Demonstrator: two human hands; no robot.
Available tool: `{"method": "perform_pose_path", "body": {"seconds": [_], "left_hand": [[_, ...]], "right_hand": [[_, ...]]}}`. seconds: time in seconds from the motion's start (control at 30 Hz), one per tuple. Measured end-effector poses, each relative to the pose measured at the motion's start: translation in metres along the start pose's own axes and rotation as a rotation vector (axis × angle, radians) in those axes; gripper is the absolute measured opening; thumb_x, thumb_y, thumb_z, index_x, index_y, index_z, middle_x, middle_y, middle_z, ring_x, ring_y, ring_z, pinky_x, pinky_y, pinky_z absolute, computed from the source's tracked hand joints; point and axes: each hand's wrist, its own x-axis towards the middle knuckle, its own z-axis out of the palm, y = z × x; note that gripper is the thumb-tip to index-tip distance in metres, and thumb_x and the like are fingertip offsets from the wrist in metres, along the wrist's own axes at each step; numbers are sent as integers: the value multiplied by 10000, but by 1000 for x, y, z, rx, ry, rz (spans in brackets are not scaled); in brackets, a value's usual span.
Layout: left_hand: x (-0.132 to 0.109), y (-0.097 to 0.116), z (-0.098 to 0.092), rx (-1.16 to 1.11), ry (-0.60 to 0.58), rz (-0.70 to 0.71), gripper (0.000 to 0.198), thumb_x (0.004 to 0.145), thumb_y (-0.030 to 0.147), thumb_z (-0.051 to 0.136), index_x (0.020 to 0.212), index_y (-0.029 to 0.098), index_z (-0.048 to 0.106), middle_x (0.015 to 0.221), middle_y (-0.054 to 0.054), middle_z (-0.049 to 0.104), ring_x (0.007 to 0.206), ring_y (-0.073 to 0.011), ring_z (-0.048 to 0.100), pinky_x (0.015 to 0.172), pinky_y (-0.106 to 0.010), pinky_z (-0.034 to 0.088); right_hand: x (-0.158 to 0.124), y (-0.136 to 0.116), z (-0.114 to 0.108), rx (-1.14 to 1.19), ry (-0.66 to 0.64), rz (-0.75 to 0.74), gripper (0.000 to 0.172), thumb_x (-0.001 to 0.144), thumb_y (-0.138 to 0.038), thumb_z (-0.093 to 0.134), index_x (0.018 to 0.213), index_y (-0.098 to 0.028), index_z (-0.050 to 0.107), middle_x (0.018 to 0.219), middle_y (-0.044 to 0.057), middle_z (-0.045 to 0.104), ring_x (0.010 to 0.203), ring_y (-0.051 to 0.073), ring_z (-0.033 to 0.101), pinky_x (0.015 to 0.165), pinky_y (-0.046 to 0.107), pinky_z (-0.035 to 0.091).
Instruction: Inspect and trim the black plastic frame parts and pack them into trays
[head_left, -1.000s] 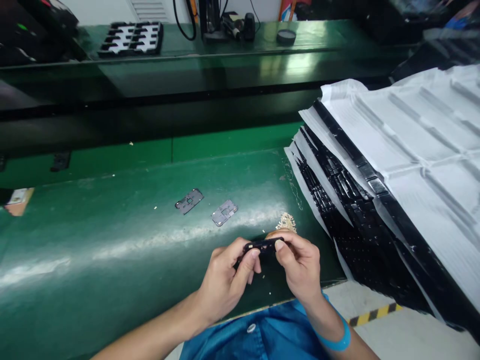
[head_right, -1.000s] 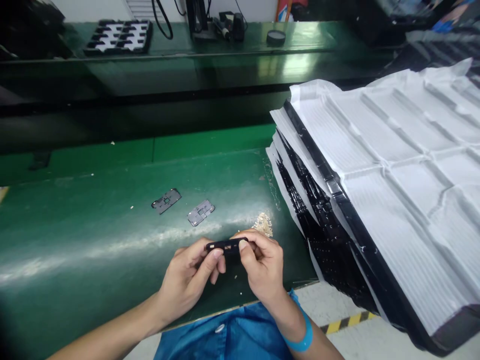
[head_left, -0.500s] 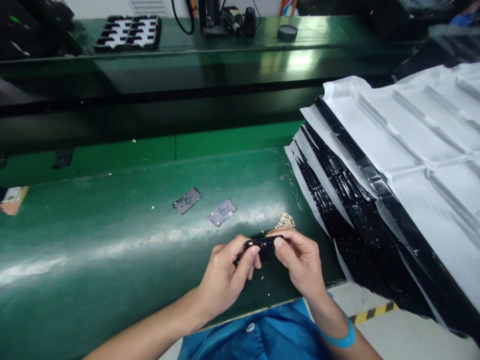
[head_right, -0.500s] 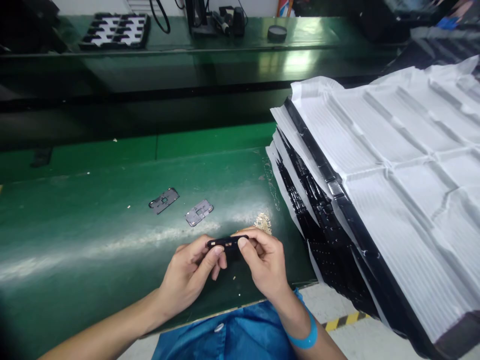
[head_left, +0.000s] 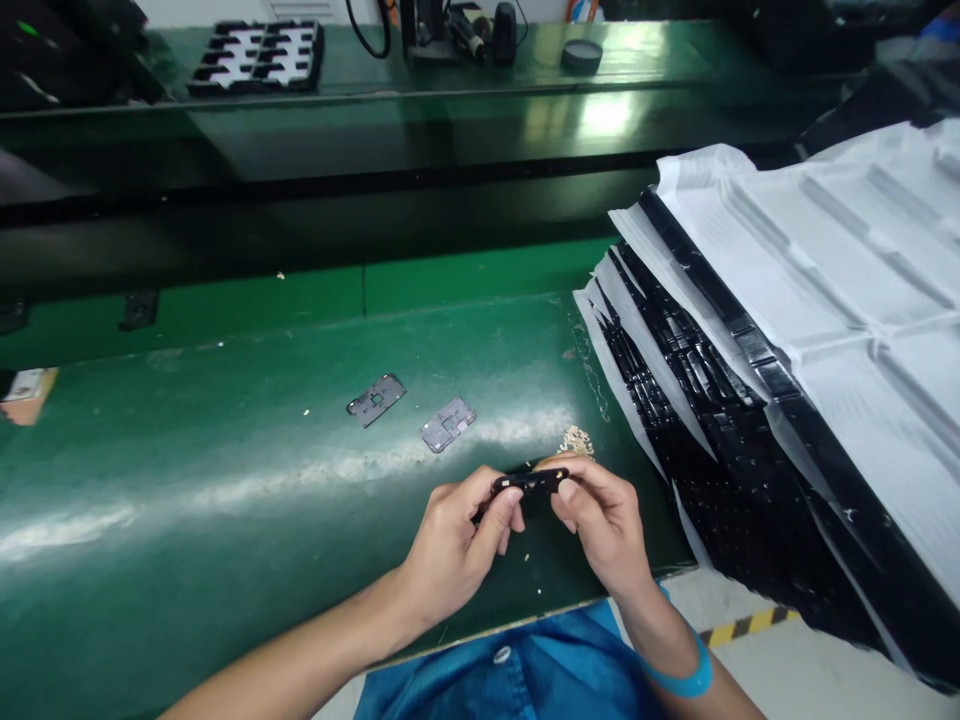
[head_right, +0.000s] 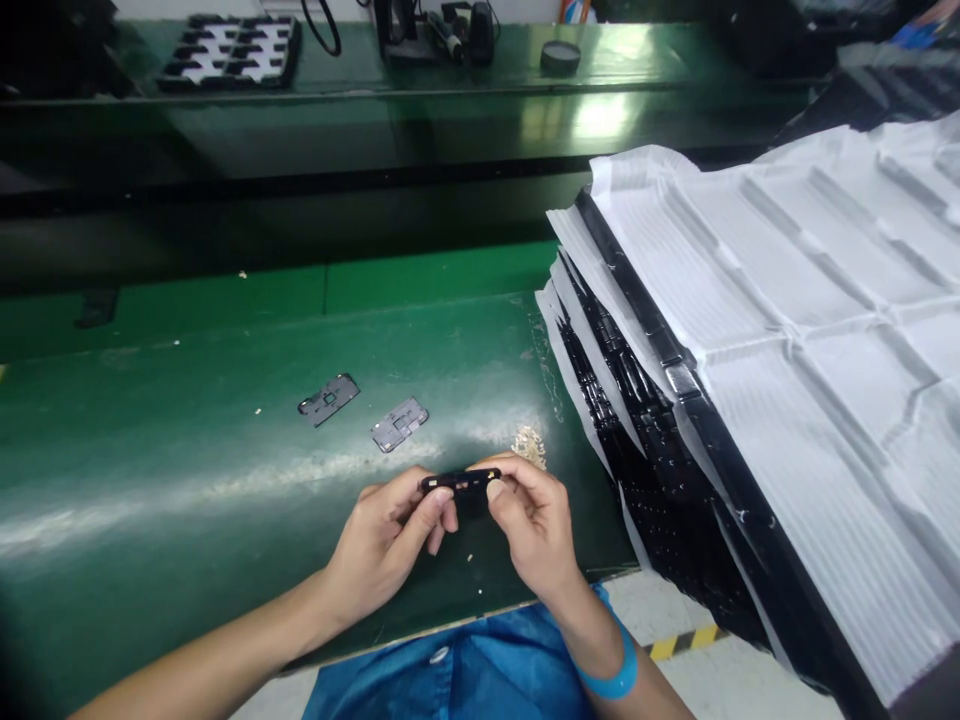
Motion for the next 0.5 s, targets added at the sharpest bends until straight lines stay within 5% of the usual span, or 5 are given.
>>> {"method": "perform_pose_path", "body": {"seconds": [0.5], "left_hand": [[1,-1,1,18,3,15,348,1110,366,498,843,193,636,576,28,597,492,-104,563,538,-222,425]], "right_hand": [[0,4,6,-60,52,36,223,968,-307,602,866,-198,768,558,-39,479,487,128,434,472,254,364]]}}
